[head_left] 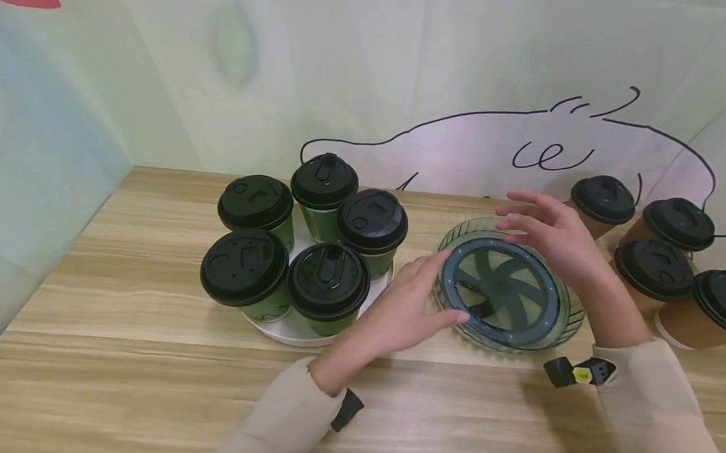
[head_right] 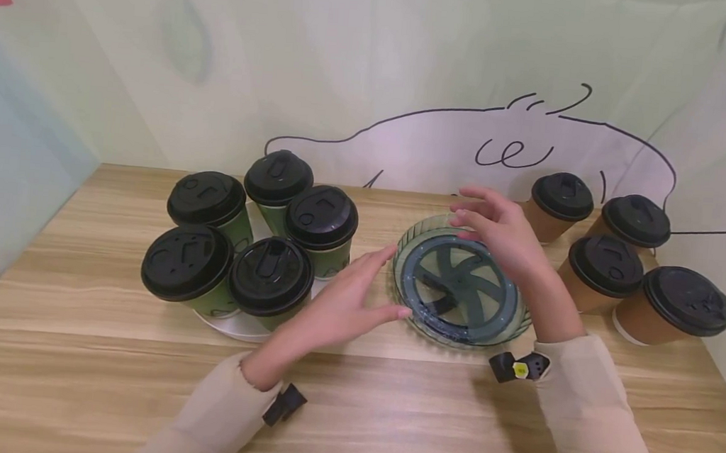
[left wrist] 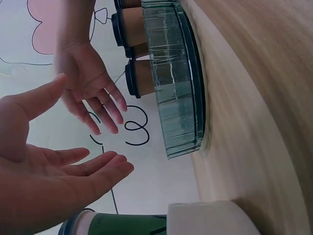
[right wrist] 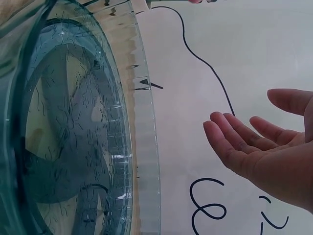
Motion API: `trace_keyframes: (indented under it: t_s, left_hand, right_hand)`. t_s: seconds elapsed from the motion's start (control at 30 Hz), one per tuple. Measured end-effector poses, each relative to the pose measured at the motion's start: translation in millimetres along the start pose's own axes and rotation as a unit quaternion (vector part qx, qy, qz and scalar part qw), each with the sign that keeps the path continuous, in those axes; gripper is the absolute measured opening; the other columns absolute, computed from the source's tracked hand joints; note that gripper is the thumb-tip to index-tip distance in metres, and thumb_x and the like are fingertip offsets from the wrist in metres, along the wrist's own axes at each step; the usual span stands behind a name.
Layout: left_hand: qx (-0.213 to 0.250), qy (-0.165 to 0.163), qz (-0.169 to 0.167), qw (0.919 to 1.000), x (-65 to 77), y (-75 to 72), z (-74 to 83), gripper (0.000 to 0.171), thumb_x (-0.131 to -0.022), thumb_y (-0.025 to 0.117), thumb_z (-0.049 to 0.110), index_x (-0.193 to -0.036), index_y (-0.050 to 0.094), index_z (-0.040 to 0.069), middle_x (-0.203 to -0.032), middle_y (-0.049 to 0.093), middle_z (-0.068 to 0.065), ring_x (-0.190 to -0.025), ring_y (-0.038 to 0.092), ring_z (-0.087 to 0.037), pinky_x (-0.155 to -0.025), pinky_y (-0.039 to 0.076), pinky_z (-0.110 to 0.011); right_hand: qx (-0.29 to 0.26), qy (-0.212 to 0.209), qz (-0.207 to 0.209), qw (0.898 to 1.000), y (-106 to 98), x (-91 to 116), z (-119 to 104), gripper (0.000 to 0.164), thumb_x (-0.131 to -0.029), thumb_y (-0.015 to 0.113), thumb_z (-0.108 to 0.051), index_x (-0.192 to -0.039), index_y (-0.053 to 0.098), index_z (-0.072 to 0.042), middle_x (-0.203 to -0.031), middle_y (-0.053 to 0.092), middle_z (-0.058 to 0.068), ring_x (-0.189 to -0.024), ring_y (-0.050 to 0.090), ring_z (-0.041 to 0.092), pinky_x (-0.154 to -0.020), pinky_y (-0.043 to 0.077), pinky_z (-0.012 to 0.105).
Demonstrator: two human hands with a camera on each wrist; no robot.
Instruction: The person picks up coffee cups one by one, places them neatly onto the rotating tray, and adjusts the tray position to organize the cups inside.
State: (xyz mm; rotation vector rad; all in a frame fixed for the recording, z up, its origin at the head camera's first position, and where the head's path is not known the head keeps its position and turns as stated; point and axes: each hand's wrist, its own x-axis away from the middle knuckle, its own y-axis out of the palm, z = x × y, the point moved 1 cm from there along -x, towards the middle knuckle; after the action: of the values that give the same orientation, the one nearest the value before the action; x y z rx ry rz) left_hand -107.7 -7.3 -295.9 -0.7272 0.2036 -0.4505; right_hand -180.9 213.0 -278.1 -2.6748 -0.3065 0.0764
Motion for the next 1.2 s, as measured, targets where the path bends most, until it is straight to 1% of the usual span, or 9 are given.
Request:
trace_keyframes:
  t_s: [0.13,0.33,0.5,0.77,0.93,1.07,1.2]
  left_hand:
    - [0.010,-0.008,-0.003,0.9999,-5.3,4.2,-5.1,0.081,-0.083,0.067,0.035,-0.144,0.023,0.007,-0.144,0.030,-0.013,-0.132,0.027,-0.025,-0.105,0.028,-0.041]
    - [0.023,-0.033,-0.007,0.9992,-15.5,11.1,-15.6,0.082,-0.082,0.068,0.035,-0.144,0.023,0.006,-0.144,0.030,-0.014,-0.131,0.028,-0.026,-0.104,0.029,-0.041]
    - [0.038,-0.052,-0.019,0.9977,-21.8,14.1,-22.3,0.085,-0.082,0.068,0.035,-0.145,0.020,0.004,-0.146,0.027,-0.015,-0.132,0.026,-0.027,-0.105,0.027,-0.042]
    - [0.064,-0.065,-0.028,0.9954,-28.2,17.2,-29.2,0.085,-0.082,0.068,0.036,-0.145,0.019,0.005,-0.146,0.026,-0.015,-0.132,0.026,-0.027,-0.105,0.027,-0.042]
    - [0.081,-0.071,-0.028,0.9938,-30.6,19.1,-32.5,0.084,-0.082,0.067,0.037,-0.145,0.019,0.007,-0.147,0.025,-0.014,-0.133,0.025,-0.027,-0.105,0.027,-0.043]
    - [0.089,-0.077,-0.027,0.9926,-32.2,21.3,-35.0,0.085,-0.082,0.067,0.038,-0.146,0.019,0.009,-0.147,0.024,-0.012,-0.133,0.024,-0.026,-0.105,0.026,-0.043]
    - [0.099,-0.081,-0.026,0.9914,-33.4,23.4,-37.1,0.085,-0.082,0.067,0.038,-0.146,0.019,0.009,-0.148,0.023,-0.011,-0.134,0.023,-0.026,-0.106,0.025,-0.043]
  right_hand:
    - [0.009,0.002,0.000,1.000,-1,1,0,0.046,-0.095,0.048,-0.029,-0.136,0.039,-0.008,-0.127,0.051,0.016,-0.104,0.056,0.018,-0.084,0.048,0.026]
    - [0.016,0.008,-0.002,1.000,-2,2,0,0.047,-0.095,0.048,-0.031,-0.136,0.039,-0.010,-0.127,0.050,0.015,-0.106,0.055,0.020,-0.085,0.048,0.025]
    - [0.014,0.008,-0.001,1.000,-3,4,1,0.048,-0.095,0.049,-0.031,-0.136,0.039,-0.010,-0.127,0.050,0.015,-0.106,0.055,0.022,-0.085,0.048,0.025]
    - [0.015,0.005,-0.001,1.000,-7,6,4,0.045,-0.095,0.050,-0.029,-0.134,0.042,-0.010,-0.125,0.051,0.013,-0.105,0.055,0.019,-0.084,0.047,0.021]
    - [0.024,0.013,-0.003,1.000,-9,8,6,0.046,-0.094,0.051,-0.032,-0.134,0.042,-0.011,-0.125,0.051,0.013,-0.102,0.056,0.015,-0.084,0.048,0.022]
    - [0.025,0.017,-0.004,1.000,-11,10,7,0.047,-0.093,0.051,-0.035,-0.133,0.043,-0.011,-0.124,0.052,0.012,-0.104,0.056,0.018,-0.086,0.047,0.026]
    - [0.021,0.016,-0.006,1.000,-13,12,9,0.047,-0.093,0.051,-0.035,-0.133,0.043,-0.012,-0.123,0.053,0.010,-0.107,0.054,0.023,-0.086,0.047,0.025]
